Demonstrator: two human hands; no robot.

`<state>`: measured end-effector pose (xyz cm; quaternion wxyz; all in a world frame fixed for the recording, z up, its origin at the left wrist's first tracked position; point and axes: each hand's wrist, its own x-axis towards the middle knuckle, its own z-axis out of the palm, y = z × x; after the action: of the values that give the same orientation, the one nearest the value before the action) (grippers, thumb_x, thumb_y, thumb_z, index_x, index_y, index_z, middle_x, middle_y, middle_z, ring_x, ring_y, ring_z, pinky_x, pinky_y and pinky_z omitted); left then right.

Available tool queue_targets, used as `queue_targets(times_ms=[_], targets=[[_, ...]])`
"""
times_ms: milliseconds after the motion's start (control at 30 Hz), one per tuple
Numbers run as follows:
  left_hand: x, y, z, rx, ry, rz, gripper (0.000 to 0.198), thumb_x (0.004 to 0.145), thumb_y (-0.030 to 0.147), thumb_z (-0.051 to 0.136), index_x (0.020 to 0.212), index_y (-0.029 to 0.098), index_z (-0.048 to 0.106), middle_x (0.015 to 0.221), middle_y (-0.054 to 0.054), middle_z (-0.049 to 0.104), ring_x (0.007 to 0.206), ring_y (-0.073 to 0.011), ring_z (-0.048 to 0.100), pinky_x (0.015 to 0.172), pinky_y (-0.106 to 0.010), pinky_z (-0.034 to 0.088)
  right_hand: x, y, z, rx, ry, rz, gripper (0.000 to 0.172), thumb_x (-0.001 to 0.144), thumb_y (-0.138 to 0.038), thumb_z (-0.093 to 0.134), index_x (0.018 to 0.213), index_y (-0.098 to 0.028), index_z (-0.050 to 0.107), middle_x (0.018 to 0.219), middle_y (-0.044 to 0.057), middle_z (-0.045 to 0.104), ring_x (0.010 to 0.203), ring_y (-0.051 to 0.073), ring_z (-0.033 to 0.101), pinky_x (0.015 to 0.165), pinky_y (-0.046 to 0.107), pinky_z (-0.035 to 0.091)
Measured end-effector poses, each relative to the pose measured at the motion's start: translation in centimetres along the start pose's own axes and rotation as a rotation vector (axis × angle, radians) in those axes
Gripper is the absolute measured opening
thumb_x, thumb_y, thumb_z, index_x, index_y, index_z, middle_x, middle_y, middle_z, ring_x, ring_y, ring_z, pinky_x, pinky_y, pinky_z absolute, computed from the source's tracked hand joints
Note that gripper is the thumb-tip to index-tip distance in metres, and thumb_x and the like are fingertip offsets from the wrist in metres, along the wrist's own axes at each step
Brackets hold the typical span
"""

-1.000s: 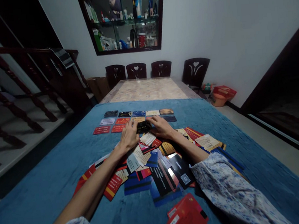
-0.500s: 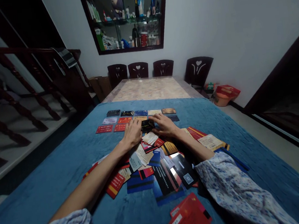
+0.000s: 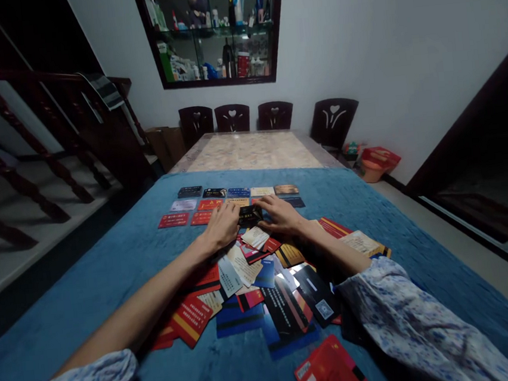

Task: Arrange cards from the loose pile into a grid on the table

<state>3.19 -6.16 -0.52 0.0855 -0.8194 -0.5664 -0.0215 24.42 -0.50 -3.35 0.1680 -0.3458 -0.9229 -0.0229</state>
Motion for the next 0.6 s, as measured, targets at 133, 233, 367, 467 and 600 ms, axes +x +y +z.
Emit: queue_targets(times_ms=[133,233,367,467,600], targets=[[0.3,-0.9,0.0,0.022,-0.008,0.048,0.036,0.088,0.018,0.057,0.124,0.017,0.053,0.134,-0.015,0.057,0.128,-0.0316,0.049,0.100,-0.045,0.046,0.7,-0.5,-0.8,-0.079,-0.091,0.025,0.059,0.087,-0.040,0.066,0.140,-0.018,0.052,0.129,0.015,0.057,0.117,0.029,0.048,0.097,0.044,0.046],[0.5,-1.7,-0.3,0.056,-0.021,0.070,0.037,0.089,0.019,0.056,0.125,0.017,0.053,0.133,-0.015,0.056,0.125,-0.0319,0.050,0.099,-0.046,0.046,1.5,-1.1,-1.2,-0.138,-0.130,0.059,0.061,0.086,-0.042,0.068,0.140,-0.018,0.052,0.129,0.016,0.055,0.119,0.030,0.047,0.095,0.042,0.046],[1.0,-3.1,-0.9,0.082,-0.050,0.083,0.039,0.087,0.019,0.058,0.126,0.017,0.054,0.133,-0.015,0.056,0.122,-0.0323,0.050,0.096,-0.046,0.046,3.0,-2.2,-2.0,-0.185,-0.172,0.080,0.061,0.086,-0.042,0.069,0.139,-0.016,0.053,0.128,0.018,0.055,0.119,0.031,0.047,0.092,0.042,0.047],[1.5,-4.3,-1.2,0.097,-0.054,0.088,0.039,0.086,0.020,0.059,0.125,0.017,0.055,0.131,-0.015,0.057,0.121,-0.0326,0.050,0.093,-0.046,0.047,4.2,-3.1,-2.6,-0.197,-0.193,0.102,0.056,0.088,-0.042,0.067,0.135,-0.015,0.056,0.127,0.018,0.055,0.119,0.031,0.047,0.090,0.041,0.047],[2.2,-5.9,-1.6,0.115,-0.049,0.065,0.039,0.084,0.021,0.061,0.124,0.018,0.057,0.131,-0.014,0.058,0.122,-0.0326,0.049,0.093,-0.046,0.046,6.0,-3.8,-3.1,-0.209,-0.209,0.129,0.054,0.089,-0.043,0.067,0.133,-0.015,0.057,0.129,0.018,0.054,0.119,0.031,0.046,0.089,0.039,0.046]])
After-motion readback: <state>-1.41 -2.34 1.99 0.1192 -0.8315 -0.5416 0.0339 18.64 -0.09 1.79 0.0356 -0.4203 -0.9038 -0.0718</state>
